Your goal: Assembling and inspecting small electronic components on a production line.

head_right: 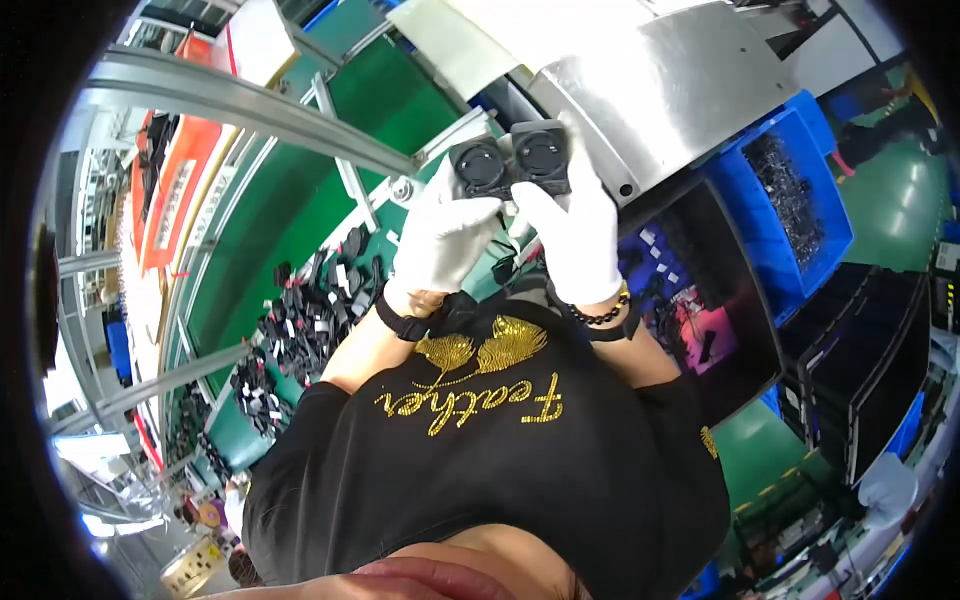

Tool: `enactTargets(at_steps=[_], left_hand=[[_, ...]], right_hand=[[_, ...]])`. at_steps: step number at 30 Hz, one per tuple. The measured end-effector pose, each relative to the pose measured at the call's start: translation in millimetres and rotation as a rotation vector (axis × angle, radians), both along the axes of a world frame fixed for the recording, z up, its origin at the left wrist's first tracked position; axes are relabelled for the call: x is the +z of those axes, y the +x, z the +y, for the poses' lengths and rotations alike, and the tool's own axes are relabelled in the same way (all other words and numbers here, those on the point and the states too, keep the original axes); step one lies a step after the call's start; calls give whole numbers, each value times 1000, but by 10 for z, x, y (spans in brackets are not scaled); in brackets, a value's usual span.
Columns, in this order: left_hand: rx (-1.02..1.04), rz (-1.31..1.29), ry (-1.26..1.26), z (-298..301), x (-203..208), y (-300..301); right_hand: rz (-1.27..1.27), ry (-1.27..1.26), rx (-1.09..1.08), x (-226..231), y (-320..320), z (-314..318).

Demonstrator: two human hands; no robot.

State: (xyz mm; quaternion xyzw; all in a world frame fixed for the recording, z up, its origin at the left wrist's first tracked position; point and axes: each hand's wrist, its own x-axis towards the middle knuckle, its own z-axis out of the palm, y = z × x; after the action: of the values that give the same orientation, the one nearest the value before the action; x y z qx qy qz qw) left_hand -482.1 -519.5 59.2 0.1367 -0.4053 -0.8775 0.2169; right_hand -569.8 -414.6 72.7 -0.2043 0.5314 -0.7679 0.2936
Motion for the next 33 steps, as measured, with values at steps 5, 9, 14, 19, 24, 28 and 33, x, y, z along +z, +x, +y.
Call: enactTargets(at_steps=[5,9,14,19,24,28,33], left_hand=[[31,16,100,30,-172,166],[48,-21,139,6,-225,316],[69,-9,156,35,-183,443],[216,-141,48,59,-150,576],[366,-289,-380,7,-159,803],[463,-298,-385,38,-133,964],[430,-387,-806,-10,-74,1064]], right_hand=[[154,220,-63,-132,121,4],[381,329,-79,-130,222,-38],[500,328,-90,-105,381,-75],[563,501,17,-55,580,-59],[544,351,-2,-160,777,-88],[504,255,37,-217,909,-196],[320,102,79,-33,947,-264]])
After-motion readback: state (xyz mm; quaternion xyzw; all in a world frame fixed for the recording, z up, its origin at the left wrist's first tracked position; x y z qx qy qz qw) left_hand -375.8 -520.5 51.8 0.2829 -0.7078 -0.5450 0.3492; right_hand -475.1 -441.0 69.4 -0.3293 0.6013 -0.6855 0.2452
